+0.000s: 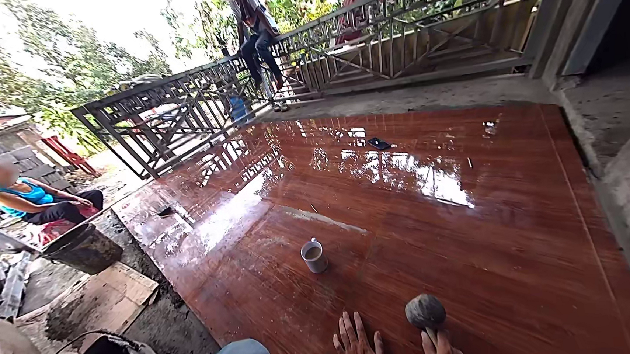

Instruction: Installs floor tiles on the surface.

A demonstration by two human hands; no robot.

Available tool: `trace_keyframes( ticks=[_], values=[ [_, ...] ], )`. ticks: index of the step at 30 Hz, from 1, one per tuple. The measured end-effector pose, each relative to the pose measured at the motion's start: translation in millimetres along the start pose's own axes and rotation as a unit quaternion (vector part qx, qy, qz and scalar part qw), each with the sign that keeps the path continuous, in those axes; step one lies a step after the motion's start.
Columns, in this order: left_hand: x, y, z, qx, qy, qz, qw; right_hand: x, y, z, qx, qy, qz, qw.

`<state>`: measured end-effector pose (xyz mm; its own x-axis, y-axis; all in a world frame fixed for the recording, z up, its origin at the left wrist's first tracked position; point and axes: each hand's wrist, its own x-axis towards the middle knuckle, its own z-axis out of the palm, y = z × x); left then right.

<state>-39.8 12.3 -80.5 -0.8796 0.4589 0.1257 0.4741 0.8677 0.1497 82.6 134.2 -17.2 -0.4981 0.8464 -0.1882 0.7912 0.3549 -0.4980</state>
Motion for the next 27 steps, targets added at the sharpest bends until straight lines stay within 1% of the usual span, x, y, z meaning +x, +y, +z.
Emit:
trace_keyframes(
  ticks=[2, 3, 8, 13, 14, 17, 18, 21, 22, 24, 26, 27],
  values=[
    [3, -2, 4, 0.003, 0.045, 0.015, 0.999, -1, 1, 2, 0.000, 0.042, -0.026, 0.999],
    [2, -3, 6, 0.002, 0.051, 0.019, 0.999, -3, 2, 1, -0.004, 0.047, -0.034, 0.998],
    [2, -2, 5, -0.006, 0.004, 0.014, 1.000, 2, -3, -4, 0.007, -0.017, -0.042, 0.999],
    [3, -2, 4, 0.006, -0.028, 0.003, 1.000, 22, -26, -14, 0.046, -0.078, -0.020, 0.996],
    [3, -2, 3, 0.009, -0.031, 0.002, 0.999, 24, -31, -17, 0.048, -0.074, -0.020, 0.996],
    [5, -2, 0, 0.014, -0.038, 0.001, 0.999, 21, -40, -11, 0.044, -0.019, -0.049, 0.998],
    [5, -2, 0, 0.015, -0.039, 0.001, 0.999, 21, -40, -5, 0.038, -0.021, -0.054, 0.998],
    [4, -3, 3, 0.018, -0.040, 0.002, 0.999, 30, -46, -3, -0.005, -0.122, -0.027, 0.992],
    [5, -3, 3, 0.019, -0.040, 0.002, 0.999, 34, -51, -5, -0.013, -0.135, -0.024, 0.990],
    [5, -2, 1, 0.020, -0.046, 0.001, 0.999, 36, -61, -10, -0.018, -0.127, -0.029, 0.991],
    [7, -2, -1, 0.019, -0.054, 0.001, 0.998, 31, -61, -5, -0.018, -0.083, -0.058, 0.995],
    [7, -3, -1, 0.020, -0.053, 0.001, 0.998, 30, -58, 1, -0.029, -0.078, -0.069, 0.994]
  ],
)
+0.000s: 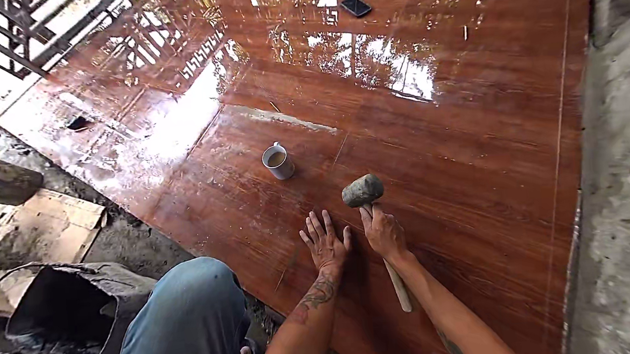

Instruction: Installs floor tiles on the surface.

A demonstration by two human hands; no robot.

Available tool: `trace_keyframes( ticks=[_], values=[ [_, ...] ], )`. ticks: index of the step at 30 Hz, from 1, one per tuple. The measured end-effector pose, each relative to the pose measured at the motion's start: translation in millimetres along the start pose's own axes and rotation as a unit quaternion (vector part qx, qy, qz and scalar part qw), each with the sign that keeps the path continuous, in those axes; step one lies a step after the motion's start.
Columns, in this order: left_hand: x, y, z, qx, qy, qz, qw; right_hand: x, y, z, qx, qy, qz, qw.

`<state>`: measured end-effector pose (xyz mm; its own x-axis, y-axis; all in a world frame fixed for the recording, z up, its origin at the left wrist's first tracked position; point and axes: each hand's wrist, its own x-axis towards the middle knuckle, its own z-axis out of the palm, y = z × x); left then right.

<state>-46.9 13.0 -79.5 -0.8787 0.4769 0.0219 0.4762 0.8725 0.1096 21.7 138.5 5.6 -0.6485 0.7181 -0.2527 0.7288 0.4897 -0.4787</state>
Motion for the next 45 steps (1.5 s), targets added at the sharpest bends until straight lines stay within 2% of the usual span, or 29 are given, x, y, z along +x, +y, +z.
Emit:
trace_keyframes(
  ticks=[4, 8, 12, 16, 22, 30, 34, 38, 41, 45],
  values=[
    [-2, 0, 1, 0.000, 0.002, 0.002, 1.000, 8, -6, -8, -0.028, -0.060, 0.015, 0.998],
    [0, -2, -2, -0.001, -0.007, 0.002, 1.000, 4, -10, 1, -0.014, -0.011, -0.017, 1.000],
    [0, 0, -3, -0.002, -0.020, 0.000, 1.000, 13, -12, -6, -0.028, -0.070, 0.003, 0.997],
    [2, 0, -8, -0.014, -0.017, 0.003, 1.000, 3, -12, -9, -0.012, -0.015, -0.024, 1.000],
    [-1, -3, 1, -0.023, -0.036, -0.004, 0.999, -1, 9, -8, -0.032, -0.060, 0.014, 0.998],
    [-2, -6, 0, -0.048, -0.067, -0.012, 0.997, -122, 60, 14, -0.047, -0.039, -0.066, 0.996],
    [0, -4, -1, -0.037, -0.078, -0.009, 0.996, -161, 56, 17, -0.034, -0.066, -0.069, 0.995],
    [0, -3, 7, -0.023, -0.059, 0.000, 0.998, -177, 48, 34, -0.049, -0.034, -0.079, 0.995],
    [1, -7, 0, -0.047, -0.063, -0.002, 0.997, -172, 53, 32, -0.025, -0.047, -0.058, 0.997],
    [2, -4, 0, -0.061, -0.017, 0.015, 0.998, -133, 56, 10, 0.012, 0.055, -0.057, 0.997]
  ],
)
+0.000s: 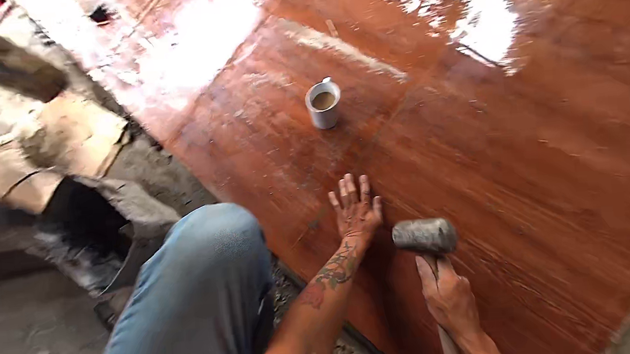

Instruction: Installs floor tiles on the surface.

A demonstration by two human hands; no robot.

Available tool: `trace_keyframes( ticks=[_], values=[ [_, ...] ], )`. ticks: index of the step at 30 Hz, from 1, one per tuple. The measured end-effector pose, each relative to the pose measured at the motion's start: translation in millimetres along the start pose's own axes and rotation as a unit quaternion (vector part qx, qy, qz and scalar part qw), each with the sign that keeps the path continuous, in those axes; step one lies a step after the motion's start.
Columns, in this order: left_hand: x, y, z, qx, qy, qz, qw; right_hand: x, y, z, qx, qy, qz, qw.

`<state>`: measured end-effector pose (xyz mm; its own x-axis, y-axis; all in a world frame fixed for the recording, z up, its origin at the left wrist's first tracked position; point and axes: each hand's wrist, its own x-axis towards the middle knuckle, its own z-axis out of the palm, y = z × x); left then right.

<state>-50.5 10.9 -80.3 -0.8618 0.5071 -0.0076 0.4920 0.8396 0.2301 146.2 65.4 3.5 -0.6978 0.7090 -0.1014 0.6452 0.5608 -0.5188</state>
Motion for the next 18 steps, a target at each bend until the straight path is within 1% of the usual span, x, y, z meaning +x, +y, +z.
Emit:
trace_keyframes(
  ticks=[3, 6, 8, 9, 11, 12, 15, 16, 18],
  values=[
    [0, 1, 3, 0.026, 0.000, 0.000, 1.000, 66, -8, -22, 0.037, 0.039, 0.005, 0.999],
    [1, 2, 0, 0.041, 0.000, -0.002, 0.999, 133, -14, -27, 0.029, 0.056, 0.026, 0.998],
    [1, 4, -1, 0.048, -0.002, -0.001, 0.999, 167, -11, -19, 0.006, 0.030, 0.073, 0.997],
    [0, 5, -1, 0.050, -0.004, -0.001, 0.999, 180, -9, -15, -0.009, 0.004, 0.096, 0.995],
    [1, 4, 0, 0.050, 0.002, -0.002, 0.999, 201, -12, -16, -0.028, -0.046, 0.122, 0.991],
    [2, 3, 1, 0.049, 0.009, -0.002, 0.999, 208, -16, -19, -0.026, -0.051, 0.124, 0.991],
    [-1, 2, 3, 0.054, 0.009, 0.001, 0.999, 208, -23, -16, -0.018, 0.010, 0.106, 0.994],
    [0, 3, 2, 0.053, 0.006, 0.001, 0.999, 208, -24, -14, -0.024, 0.014, 0.107, 0.994],
    [-1, 2, 1, 0.053, 0.005, 0.000, 0.999, 212, -23, -11, -0.033, -0.028, 0.136, 0.990]
  ],
)
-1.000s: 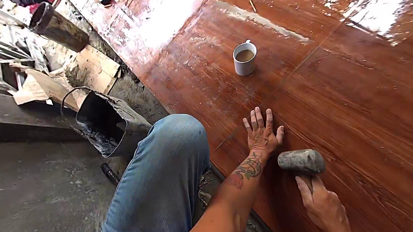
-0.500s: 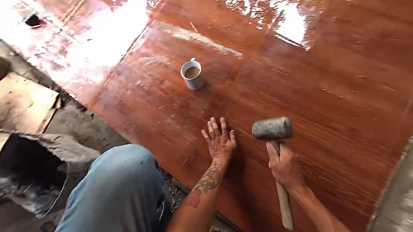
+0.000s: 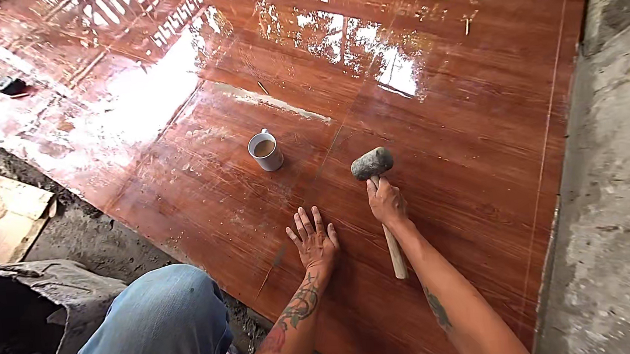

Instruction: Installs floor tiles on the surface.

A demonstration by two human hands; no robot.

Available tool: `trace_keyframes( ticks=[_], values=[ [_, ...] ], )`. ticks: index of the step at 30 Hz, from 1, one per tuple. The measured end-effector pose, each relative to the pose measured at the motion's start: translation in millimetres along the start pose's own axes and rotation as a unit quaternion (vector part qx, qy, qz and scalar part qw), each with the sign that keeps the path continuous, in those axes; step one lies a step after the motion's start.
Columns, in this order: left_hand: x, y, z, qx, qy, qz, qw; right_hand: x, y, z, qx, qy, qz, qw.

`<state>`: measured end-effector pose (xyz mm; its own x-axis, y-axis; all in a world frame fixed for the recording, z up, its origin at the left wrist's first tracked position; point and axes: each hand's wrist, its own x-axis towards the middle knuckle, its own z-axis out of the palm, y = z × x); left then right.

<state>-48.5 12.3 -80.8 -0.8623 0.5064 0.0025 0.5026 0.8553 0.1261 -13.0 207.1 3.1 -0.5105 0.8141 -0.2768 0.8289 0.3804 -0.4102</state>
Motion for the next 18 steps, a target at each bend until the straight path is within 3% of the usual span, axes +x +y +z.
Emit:
trace_keyframes(
  ticks=[4, 9, 12, 18],
  values=[
    [11, 16, 0, -0.011, 0.007, -0.025, 1.000, 5, -7, -10, -0.008, -0.052, 0.027, 0.998],
    [100, 66, 8, -0.089, 0.016, 0.035, 0.995, 6, -10, -13, -0.014, -0.063, 0.026, 0.998],
    [137, 87, 16, -0.073, 0.004, 0.055, 0.996, 9, -6, -11, -0.007, -0.059, 0.026, 0.998],
    [145, 83, 21, -0.061, 0.003, 0.106, 0.992, 22, -6, -6, 0.043, -0.023, 0.037, 0.998]
  ],
)
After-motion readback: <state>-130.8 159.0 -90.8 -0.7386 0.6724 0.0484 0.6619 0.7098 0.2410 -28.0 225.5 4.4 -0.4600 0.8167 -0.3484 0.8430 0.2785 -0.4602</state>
